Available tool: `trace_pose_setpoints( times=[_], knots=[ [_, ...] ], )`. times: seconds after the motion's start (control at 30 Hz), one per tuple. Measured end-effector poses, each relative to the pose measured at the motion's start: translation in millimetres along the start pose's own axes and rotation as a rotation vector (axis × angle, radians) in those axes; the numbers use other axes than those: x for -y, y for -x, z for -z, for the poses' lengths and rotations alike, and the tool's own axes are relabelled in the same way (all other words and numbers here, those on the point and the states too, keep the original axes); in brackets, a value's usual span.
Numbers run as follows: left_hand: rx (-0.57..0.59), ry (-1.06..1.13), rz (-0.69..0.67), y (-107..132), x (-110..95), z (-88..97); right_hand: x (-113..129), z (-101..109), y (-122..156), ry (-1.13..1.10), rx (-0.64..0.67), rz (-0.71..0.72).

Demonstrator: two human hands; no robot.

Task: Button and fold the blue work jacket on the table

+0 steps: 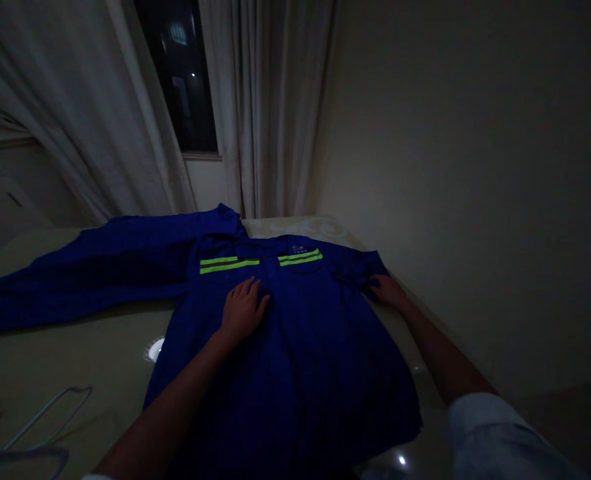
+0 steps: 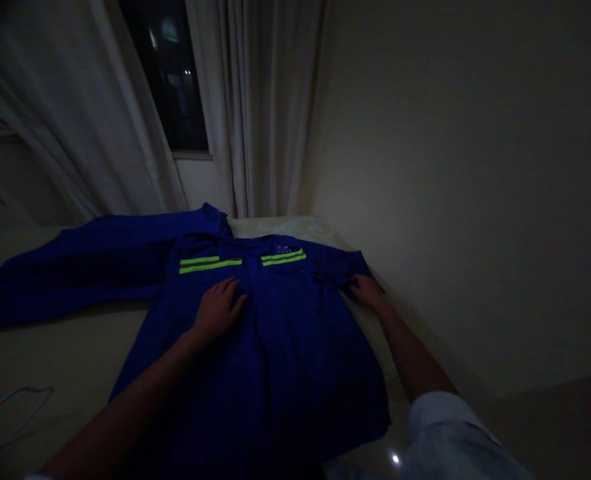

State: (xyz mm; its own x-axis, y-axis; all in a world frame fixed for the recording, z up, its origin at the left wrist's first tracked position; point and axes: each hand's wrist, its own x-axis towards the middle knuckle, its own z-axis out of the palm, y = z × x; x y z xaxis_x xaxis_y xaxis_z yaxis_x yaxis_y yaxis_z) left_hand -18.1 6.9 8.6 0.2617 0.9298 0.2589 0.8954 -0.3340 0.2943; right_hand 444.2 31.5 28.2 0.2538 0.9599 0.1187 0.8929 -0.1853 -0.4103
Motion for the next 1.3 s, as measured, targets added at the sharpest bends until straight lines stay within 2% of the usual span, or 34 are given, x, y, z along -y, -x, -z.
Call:
trace_pose_setpoints(
  times=[0.03, 0.07, 0.13, 0.2, 0.23, 0.27, 0.3, 0.33, 0.4, 0.47, 0.57, 0.67, 0.73, 0.83, 0.93, 1.03, 1.17, 1.3],
  knots=[
    [-0.015, -0.002, 0.010, -2.0, 4.1, -6.8, -4.6, 5.4, -12.0, -0.039, -0.040, 0.006],
    [-0.021, 0.004, 0.011, -2.4, 7.6, -12.7, -8.3, 12.9, -24.1, -0.083, -0.156, -0.025],
    [-0.020, 0.026, -0.003, -0.8, 12.3, -21.0, -9.7, 28.9, -48.0, -0.170, -0.503, -0.160],
    [-0.021, 0.046, -0.011, 0.8, 13.9, -24.3, 3.0, 36.3, -69.2, -0.221, -0.822, -0.277],
    [-0.022, 0.053, -0.008, 1.0, 14.0, -24.5, 16.6, 33.4, -77.4, -0.223, -0.880, -0.269],
    [-0.021, 0.059, -0.006, 0.8, 14.0, -24.3, 35.1, 25.1, -83.4, -0.229, -0.851, -0.202],
    [-0.021, 0.066, -0.003, 0.4, 14.1, -23.8, 58.1, 11.5, -86.9, -0.242, -0.766, -0.095],
    [-0.019, 0.076, -0.001, -0.1, 14.3, -23.5, 84.5, -6.5, -88.1, -0.253, -0.622, 0.041],
    [-0.018, 0.097, -0.001, -0.7, 15.3, -23.4, 141.9, -50.3, -85.1, -0.211, -0.229, 0.322],
    [-0.019, 0.113, -0.004, -0.4, 16.6, -24.1, 196.1, -93.6, -79.3, -0.071, -0.039, 0.479],
    [-0.017, 0.129, -0.006, 0.8, 17.6, -25.6, 255.9, -136.6, -77.5, 0.153, 0.110, 0.516],
    [-0.017, 0.139, 0.016, 1.5, 16.5, -26.3, 290.1, -148.4, -94.4, 0.281, 0.244, 0.478],
    [-0.028, 0.145, 0.031, 1.6, 15.2, -26.4, 306.0, -144.1, -115.3, 0.281, 0.239, 0.464],
    [-0.045, 0.164, 0.024, 1.7, 14.3, -26.0, 327.0, -131.8, -148.4, 0.224, 0.135, 0.449],
    [-0.050, 0.177, 0.020, 1.8, 14.6, -25.7, 338.6, -127.3, -160.0, 0.014, 0.035, 0.491],
    [-0.042, 0.178, 0.032, 1.5, 14.8, -25.8, 331.5, -137.7, -138.6, -0.156, 0.044, 0.596],
    [-0.033, 0.168, 0.029, 0.9, 14.0, -24.6, 307.0, -157.5, -92.5, 0.099, 0.235, 0.729],
    [-0.040, 0.160, 0.027, 0.6, 14.1, -22.3, 297.9, -160.6, -72.6, 0.316, 0.194, 0.695]
  ],
)
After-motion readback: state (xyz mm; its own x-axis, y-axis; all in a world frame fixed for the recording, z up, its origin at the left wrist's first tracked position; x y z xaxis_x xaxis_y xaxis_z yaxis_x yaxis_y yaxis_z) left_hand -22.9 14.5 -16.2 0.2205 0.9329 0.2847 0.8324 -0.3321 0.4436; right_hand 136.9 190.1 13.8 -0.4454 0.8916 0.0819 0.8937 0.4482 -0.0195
